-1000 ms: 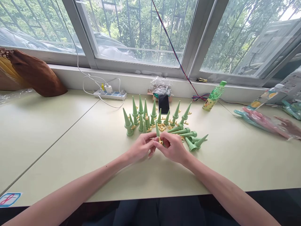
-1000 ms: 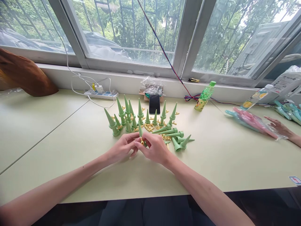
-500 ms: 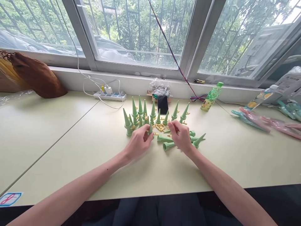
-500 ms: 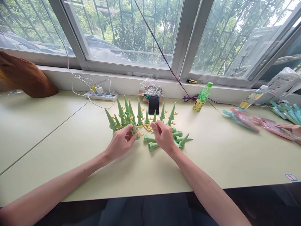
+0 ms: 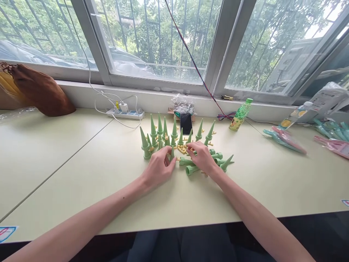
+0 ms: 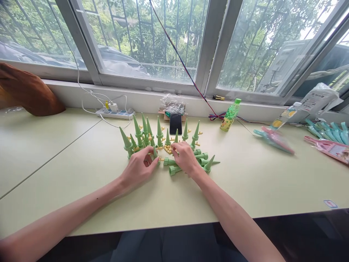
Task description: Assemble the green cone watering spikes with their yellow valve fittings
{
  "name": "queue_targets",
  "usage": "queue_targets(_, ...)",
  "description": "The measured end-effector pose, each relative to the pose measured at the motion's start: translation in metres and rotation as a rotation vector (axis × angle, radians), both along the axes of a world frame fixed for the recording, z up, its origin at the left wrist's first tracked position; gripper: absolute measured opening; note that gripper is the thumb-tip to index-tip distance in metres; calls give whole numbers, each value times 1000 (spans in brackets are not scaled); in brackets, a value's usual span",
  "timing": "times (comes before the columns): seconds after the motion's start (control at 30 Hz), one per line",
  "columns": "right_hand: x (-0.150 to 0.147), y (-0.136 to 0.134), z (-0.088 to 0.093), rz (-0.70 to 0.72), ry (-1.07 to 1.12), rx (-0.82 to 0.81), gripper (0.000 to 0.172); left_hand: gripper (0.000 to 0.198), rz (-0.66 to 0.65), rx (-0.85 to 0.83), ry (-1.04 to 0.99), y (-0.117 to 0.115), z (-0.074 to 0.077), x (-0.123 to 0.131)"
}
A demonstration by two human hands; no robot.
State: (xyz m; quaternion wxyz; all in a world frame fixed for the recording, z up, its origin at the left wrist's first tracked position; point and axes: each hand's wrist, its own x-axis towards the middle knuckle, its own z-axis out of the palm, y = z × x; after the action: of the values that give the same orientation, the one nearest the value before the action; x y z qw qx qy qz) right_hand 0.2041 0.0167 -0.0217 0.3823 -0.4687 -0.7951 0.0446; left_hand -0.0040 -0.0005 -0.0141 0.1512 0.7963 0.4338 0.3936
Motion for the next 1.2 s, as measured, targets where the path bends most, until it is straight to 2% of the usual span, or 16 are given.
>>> queue_targets(0.1,-2,4,0,-3,-103,-18,19,18,12,55,-93,-2,1,1)
queue_targets(0.2,-3,9,0,-7,-193,-42,25,16,54,166,-181,-5,2,0)
queue_targets(0.33,-3,15,-4,3,-310,-75,37,14,91,262,-185,-9,2,0)
queue_targets(0.43,-2,19,-10,27,-339,-84,42,15,83,182,-146,-11,1,2)
queue_targets(0.63,0,25,-20,49,-298,-50,33,20,75,-48,-78,-9,-1,2)
queue_targets(0.83,0,26,-22,41,-224,-57,26,20,75,-104,35,-6,-4,1)
queue_targets(1.0,-3,24,-20,44,-129,-78,21,38,73,-140,125,-2,-7,1)
queue_targets(1.2,-6,17,-13,40,-2,-84,20,40,57,-140,91,0,-10,0)
